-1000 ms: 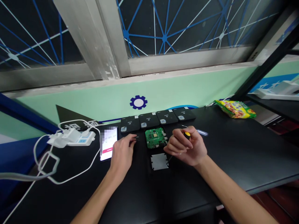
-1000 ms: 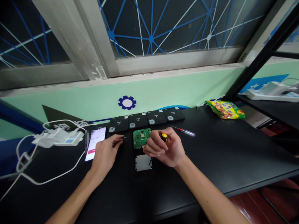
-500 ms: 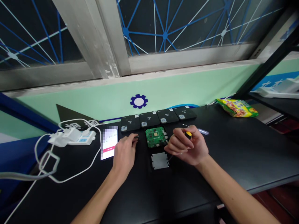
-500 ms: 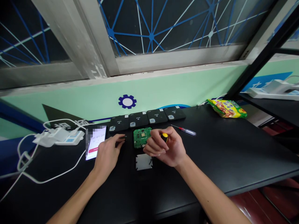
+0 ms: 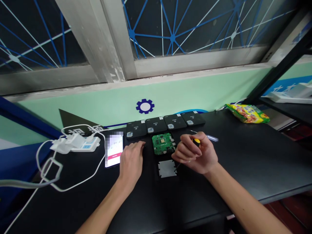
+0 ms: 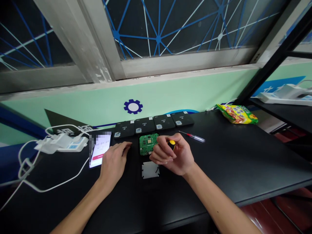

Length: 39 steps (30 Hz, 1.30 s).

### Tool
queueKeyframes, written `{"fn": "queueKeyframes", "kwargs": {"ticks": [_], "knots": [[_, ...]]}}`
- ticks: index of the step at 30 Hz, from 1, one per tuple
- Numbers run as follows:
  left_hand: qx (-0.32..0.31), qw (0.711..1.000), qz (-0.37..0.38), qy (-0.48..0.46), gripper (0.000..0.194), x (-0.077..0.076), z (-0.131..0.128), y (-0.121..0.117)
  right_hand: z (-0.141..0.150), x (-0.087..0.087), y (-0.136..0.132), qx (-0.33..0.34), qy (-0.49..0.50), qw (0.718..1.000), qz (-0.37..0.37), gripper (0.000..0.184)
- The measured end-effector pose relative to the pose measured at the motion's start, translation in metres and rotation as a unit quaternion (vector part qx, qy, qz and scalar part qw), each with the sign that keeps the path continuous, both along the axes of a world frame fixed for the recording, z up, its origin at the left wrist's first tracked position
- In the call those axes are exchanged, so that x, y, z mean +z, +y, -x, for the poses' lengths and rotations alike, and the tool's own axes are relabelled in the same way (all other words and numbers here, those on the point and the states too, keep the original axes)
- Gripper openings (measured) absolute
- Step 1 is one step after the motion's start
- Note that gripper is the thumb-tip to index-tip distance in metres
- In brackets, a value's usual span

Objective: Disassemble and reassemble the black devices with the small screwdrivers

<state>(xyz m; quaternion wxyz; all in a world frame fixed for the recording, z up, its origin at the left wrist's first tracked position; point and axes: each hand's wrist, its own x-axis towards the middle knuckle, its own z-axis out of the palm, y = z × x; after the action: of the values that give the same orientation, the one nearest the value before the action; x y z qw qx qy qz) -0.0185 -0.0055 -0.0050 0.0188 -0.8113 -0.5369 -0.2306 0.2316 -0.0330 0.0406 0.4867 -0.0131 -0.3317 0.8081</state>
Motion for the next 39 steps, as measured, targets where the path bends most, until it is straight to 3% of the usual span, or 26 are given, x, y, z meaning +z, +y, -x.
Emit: {"fn": "queueKeyframes", "kwargs": {"ticks": [11, 39], "knots": [[0.005, 0.999, 0.008, -0.034, 0.031, -0.0083, 0.0006, 0.0015, -0.0001, -0.0002, -0.0012, -0.003, -0.003, 1.0, 0.003, 0.052], [0.005, 0.998, 0.024, -0.061, 0.027, -0.0034, 0.0006, 0.0016, 0.0001, 0.0012, -0.0026, 0.001, -0.01, 1.0, 0.001, 0.048]]}}
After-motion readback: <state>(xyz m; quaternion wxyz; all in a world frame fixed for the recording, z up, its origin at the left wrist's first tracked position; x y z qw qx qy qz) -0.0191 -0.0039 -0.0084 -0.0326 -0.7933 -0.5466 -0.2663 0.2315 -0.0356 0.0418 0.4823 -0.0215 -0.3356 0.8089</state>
